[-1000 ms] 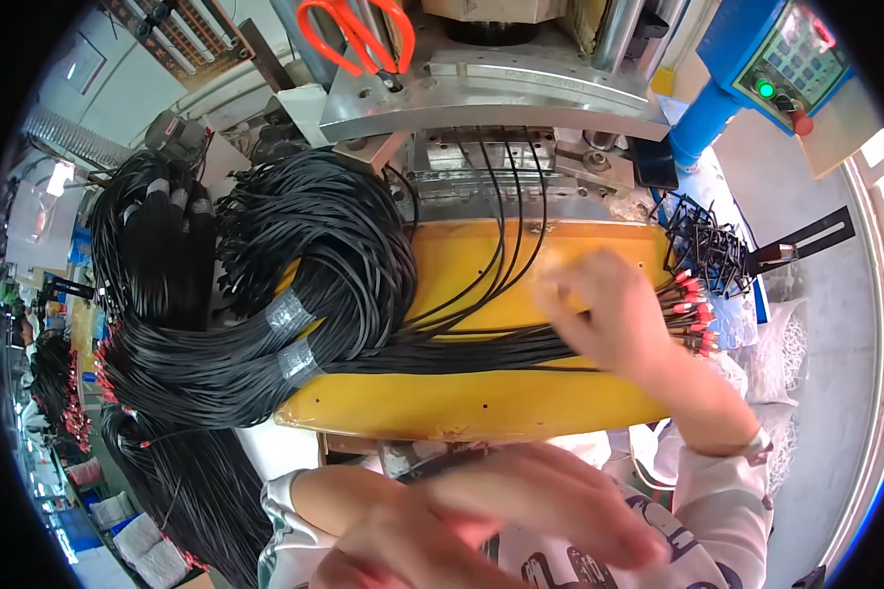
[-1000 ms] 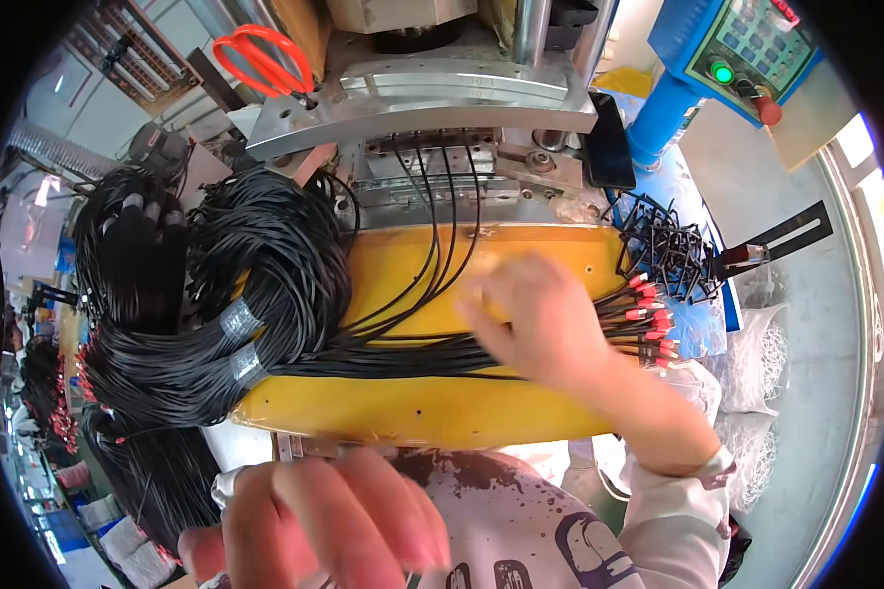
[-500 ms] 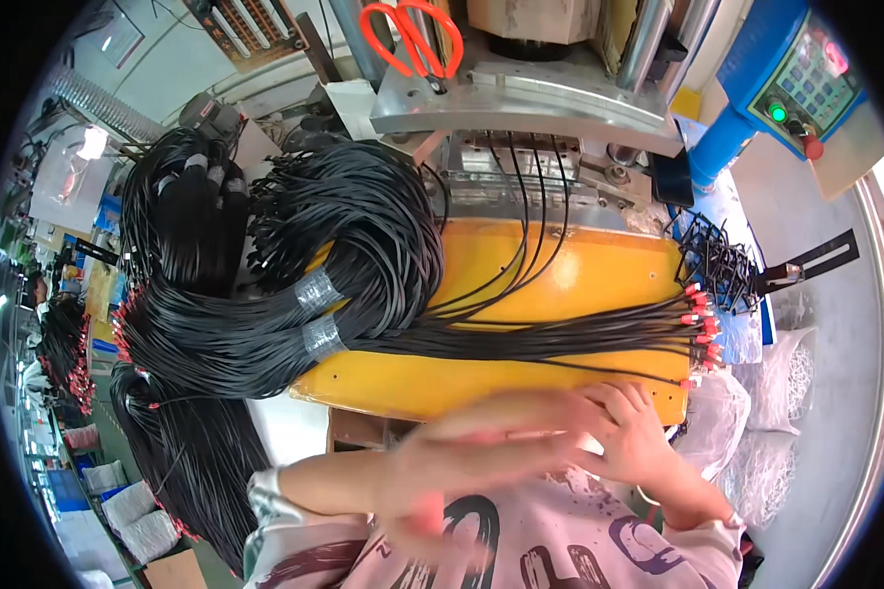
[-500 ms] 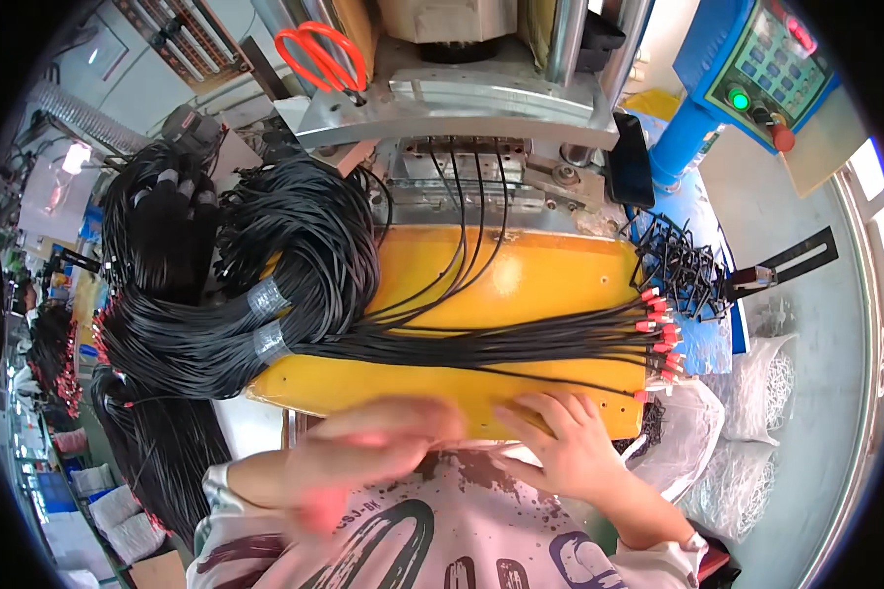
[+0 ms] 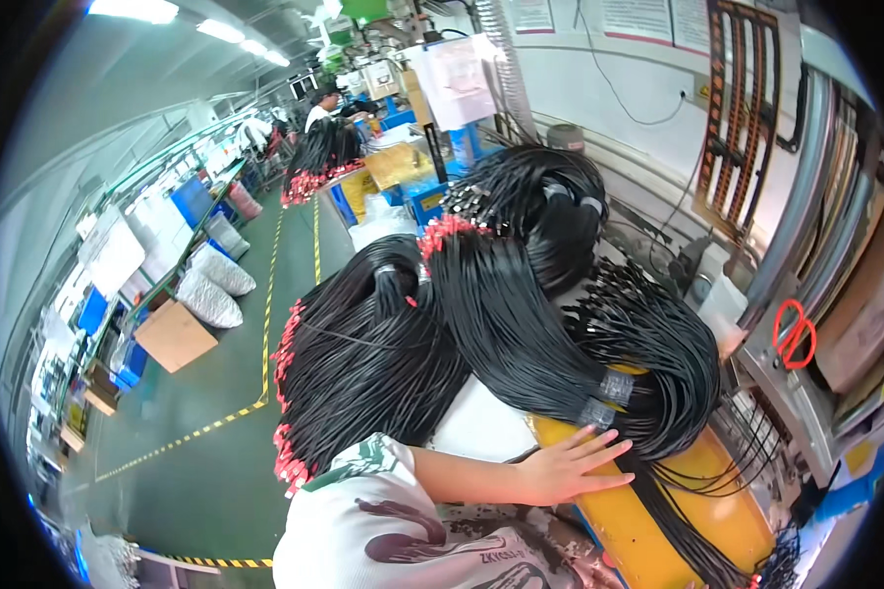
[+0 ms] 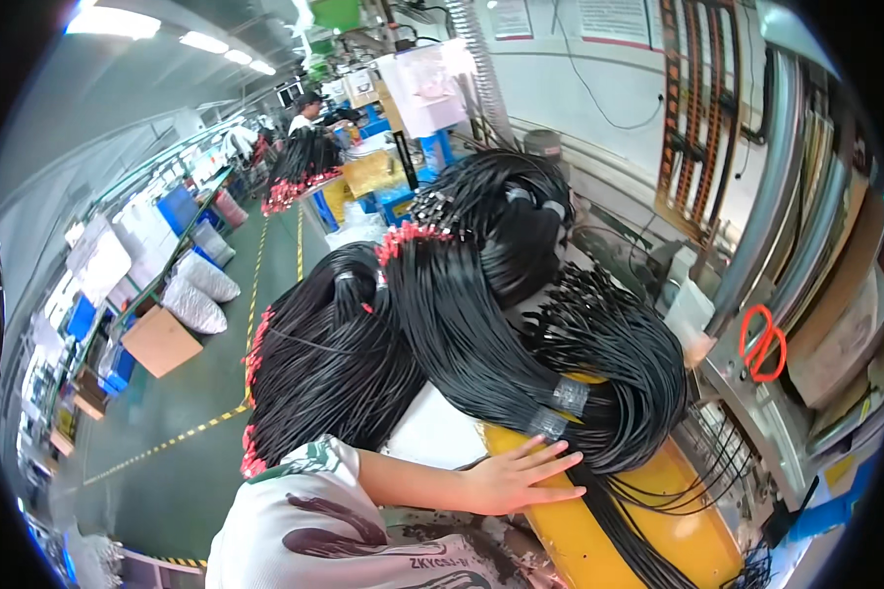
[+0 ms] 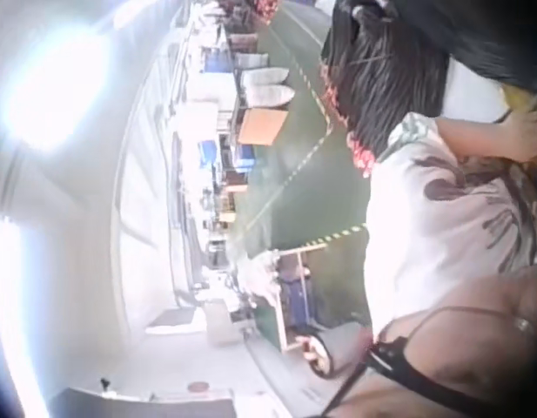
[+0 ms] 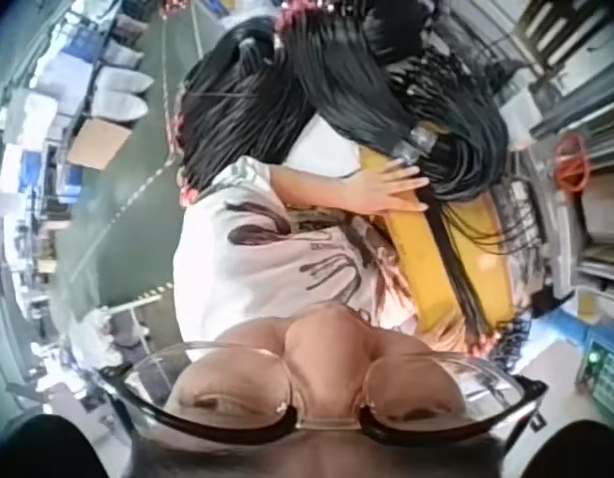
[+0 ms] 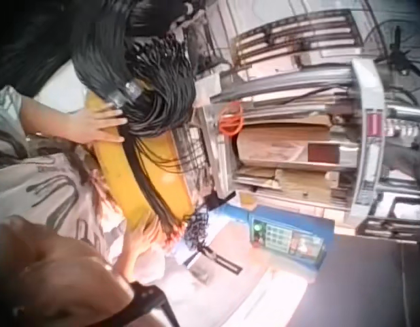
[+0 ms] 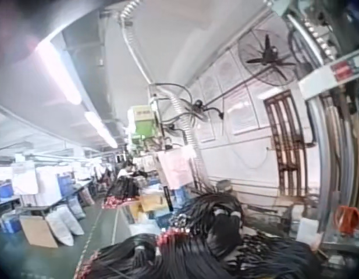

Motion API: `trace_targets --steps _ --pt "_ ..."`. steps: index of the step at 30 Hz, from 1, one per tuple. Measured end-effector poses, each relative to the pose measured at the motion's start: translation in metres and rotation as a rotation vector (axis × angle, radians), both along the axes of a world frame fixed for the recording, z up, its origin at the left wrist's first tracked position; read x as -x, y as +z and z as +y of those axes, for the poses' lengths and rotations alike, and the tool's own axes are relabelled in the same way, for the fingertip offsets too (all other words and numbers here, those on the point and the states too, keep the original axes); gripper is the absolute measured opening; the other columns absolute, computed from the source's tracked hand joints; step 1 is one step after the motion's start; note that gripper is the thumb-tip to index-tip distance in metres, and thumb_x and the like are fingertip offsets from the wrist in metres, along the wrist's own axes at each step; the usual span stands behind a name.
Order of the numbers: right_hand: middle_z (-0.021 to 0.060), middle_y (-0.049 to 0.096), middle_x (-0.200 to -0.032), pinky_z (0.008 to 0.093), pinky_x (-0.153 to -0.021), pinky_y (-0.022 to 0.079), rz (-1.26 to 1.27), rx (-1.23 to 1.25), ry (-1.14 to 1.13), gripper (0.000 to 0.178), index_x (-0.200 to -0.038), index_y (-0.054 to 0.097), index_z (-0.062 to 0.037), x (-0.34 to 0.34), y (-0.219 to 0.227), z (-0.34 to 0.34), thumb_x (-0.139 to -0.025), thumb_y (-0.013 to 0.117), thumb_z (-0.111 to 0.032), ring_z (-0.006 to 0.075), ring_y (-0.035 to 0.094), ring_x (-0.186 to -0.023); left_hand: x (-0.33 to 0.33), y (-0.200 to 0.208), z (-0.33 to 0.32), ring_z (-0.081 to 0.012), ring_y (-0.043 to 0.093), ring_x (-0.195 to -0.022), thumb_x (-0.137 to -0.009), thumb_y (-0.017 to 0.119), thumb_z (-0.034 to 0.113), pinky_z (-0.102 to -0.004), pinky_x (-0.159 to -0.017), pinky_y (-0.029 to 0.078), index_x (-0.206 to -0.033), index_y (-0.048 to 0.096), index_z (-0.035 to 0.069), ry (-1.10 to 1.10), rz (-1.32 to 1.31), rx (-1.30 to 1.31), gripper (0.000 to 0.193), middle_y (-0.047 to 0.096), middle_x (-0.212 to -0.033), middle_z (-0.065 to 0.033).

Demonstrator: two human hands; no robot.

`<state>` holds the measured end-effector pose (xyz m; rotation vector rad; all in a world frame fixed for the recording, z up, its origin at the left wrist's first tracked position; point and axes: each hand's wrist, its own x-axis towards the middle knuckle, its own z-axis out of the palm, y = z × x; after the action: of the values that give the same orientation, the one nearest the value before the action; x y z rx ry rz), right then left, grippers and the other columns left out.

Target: The person fits cable connectors into a metal fixture by hand, inserts the fixture into a press machine, and removes the processed cables.

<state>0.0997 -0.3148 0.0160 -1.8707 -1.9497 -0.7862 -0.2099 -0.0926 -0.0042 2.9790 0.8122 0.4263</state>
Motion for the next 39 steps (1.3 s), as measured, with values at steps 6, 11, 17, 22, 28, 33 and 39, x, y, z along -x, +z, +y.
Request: trace_targets --steps 6,11,17,22,28,33,39 --pt "0.0208 0.064 -0.123 0.0470 -0.091 0.052 0.002 0.009 -0.001 0.055 -0.130 0.063 -0.0102 0.006 0.004 -0.003 -0.095 0.056 -0.053 0.0370 0.064 -0.104 0.008 0.007 -0.005 -0.0395 0.023 -0.147 -0.071 0.080 0.028 -0.0545 -0.119 0.022 -0.156 0.026 0.027 0.025 0.007 0.012 0.101 0.017 -0.162 -0.0188" --pt "0.0179 0.061 -0.128 0.0477 -0.100 0.046 0.011 0.089 -0.063 0.061 -0.135 0.059 -0.0126 0.007 0.002 -0.007 -0.093 0.057 -0.057 0.0368 0.060 -0.112 0.007 0.004 -0.008 -0.0405 0.024 -0.147 -0.070 0.081 0.028 -0.0555 -0.118 0.023 -0.156 0.026 0.025 -0.004 -0.051 0.039 0.102 0.017 -0.161 -0.0196" --pt "0.0174 0.053 -0.137 0.0501 -0.109 0.036 0.343 0.263 -0.254 0.060 -0.129 0.060 -0.0090 0.009 -0.002 -0.007 -0.070 0.069 -0.014 0.0370 0.048 -0.129 0.003 -0.008 -0.003 -0.0484 0.027 -0.143 -0.062 0.084 0.022 -0.0613 -0.113 0.027 -0.145 0.049 0.021 0.045 -0.055 -0.050 0.090 0.025 -0.157 -0.0246" --pt "0.0165 0.053 -0.138 0.0491 -0.110 0.036 0.285 0.295 -0.308 0.065 -0.129 0.062 -0.0111 -0.001 -0.009 -0.005 -0.066 0.075 -0.018 0.0357 0.048 -0.130 -0.014 0.005 -0.016 -0.0492 0.028 -0.142 -0.072 0.080 0.024 -0.0621 -0.111 0.030 -0.147 0.046 0.025 0.061 0.013 -0.012 0.083 0.026 -0.157 -0.0245" --pt "0.0164 0.052 -0.140 0.0525 -0.105 0.039 0.761 0.531 -0.270 0.067 -0.132 0.060 -0.0123 -0.060 0.031 0.007 -0.070 0.078 -0.031 0.0392 0.046 -0.131 -0.124 0.040 -0.034 -0.0465 0.033 -0.140 -0.082 0.074 0.037 -0.0507 -0.113 0.034 -0.144 0.047 0.009 -0.541 -0.107 0.384 0.073 0.033 -0.153 -0.0262" --pt "0.0185 0.066 -0.115 0.0401 -0.091 0.051 0.159 -0.025 -0.921 0.050 -0.113 0.070 -0.0077 -0.157 0.014 0.057 -0.074 0.073 -0.039 0.0359 0.064 -0.105 -0.195 0.037 -0.020 -0.0397 0.043 -0.136 -0.085 0.070 0.037 -0.0431 -0.111 0.038 -0.138 0.050 0.000 -0.454 -0.064 0.530 0.068 0.045 -0.145 -0.0263" --pt "0.0173 0.065 -0.109 0.0389 -0.090 0.050 0.635 0.050 -0.917 0.045 -0.111 0.069 -0.0045 -0.148 0.010 -0.005 -0.074 0.069 -0.031 0.0376 0.062 -0.104 -0.140 0.044 0.019 -0.0379 0.053 -0.124 -0.083 0.070 0.025 -0.0419 -0.104 0.045 -0.130 0.056 -0.001 -0.401 0.094 0.378 0.055 0.053 -0.135 -0.0254"
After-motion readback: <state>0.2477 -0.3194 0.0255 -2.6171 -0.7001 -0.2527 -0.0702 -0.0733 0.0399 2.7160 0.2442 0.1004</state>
